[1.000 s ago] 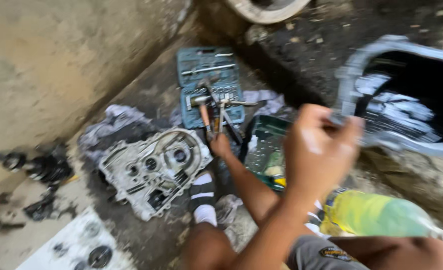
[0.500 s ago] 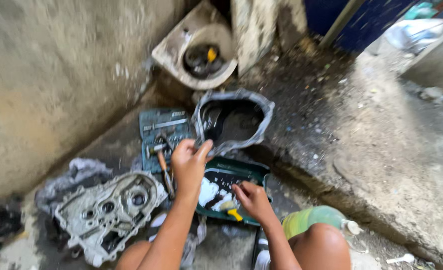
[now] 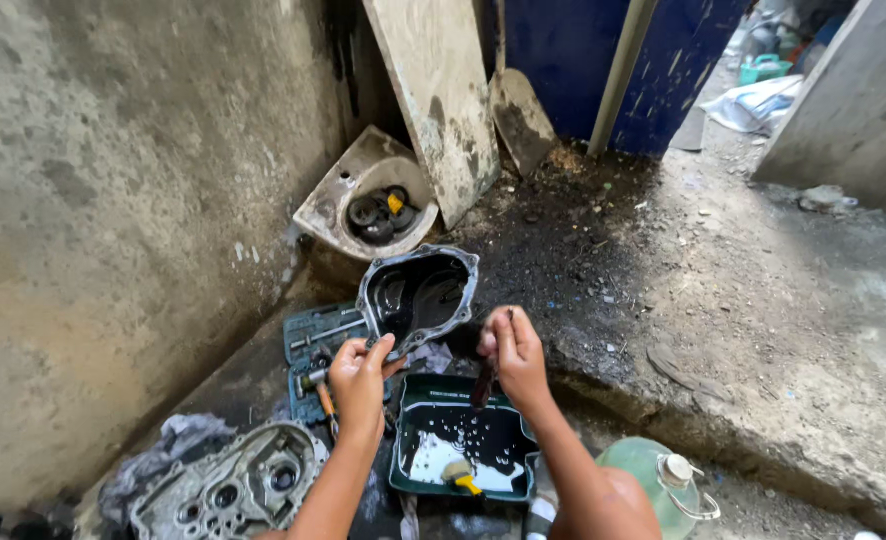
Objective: The person scrubs small metal engine parts with a brush in a green tray filled with liquid, then scrapes the inside of a larger engine casing with a screwdriver. The cleaned parts are placed on a white sheet nearby.
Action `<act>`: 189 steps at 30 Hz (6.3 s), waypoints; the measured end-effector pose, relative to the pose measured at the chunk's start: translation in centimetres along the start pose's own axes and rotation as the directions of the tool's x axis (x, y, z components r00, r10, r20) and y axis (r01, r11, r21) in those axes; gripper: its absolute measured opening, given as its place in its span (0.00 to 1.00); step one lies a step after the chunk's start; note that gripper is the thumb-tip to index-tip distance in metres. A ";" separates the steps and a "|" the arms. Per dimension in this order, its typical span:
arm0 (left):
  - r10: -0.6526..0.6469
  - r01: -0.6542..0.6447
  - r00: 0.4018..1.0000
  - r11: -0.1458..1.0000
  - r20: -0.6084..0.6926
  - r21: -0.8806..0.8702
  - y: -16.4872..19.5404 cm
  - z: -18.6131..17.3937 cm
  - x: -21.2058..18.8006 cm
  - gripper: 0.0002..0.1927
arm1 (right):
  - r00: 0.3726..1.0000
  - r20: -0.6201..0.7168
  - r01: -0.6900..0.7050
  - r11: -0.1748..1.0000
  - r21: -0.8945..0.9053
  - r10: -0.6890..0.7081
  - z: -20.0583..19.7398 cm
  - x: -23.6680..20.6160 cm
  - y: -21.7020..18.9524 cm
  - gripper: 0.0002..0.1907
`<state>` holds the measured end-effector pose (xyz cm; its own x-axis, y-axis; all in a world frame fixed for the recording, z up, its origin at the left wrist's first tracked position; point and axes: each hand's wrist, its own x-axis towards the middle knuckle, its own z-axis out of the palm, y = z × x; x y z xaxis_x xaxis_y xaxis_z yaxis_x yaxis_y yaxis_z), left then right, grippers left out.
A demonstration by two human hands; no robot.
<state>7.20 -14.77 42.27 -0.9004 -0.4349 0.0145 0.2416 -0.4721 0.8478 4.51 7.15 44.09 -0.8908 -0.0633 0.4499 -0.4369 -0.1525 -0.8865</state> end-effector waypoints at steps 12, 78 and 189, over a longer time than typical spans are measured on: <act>0.259 -0.220 0.966 0.859 -0.023 0.462 -7.7 0.1 -6.4 0.14 | 0.931 -0.357 -0.140 0.979 -0.148 0.079 2.4 -3.0 3.1 0.11; -0.226 0.325 0.913 0.907 0.339 -0.269 -3.0 -6.8 -10.0 0.30 | 0.862 0.256 -0.334 0.870 -0.362 0.437 -5.3 -15.0 -8.0 0.19; -0.227 0.233 0.971 0.849 0.071 -0.474 0.4 -5.9 -7.4 0.36 | 0.910 0.411 0.331 0.503 -0.798 0.053 -4.6 -11.6 -10.1 0.27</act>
<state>16.13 -16.22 39.37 -0.9551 -0.2606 -0.1411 0.1665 -0.8658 0.4718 18.63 13.93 47.32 -0.7826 -0.4709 0.4073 -0.6144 0.6896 -0.3833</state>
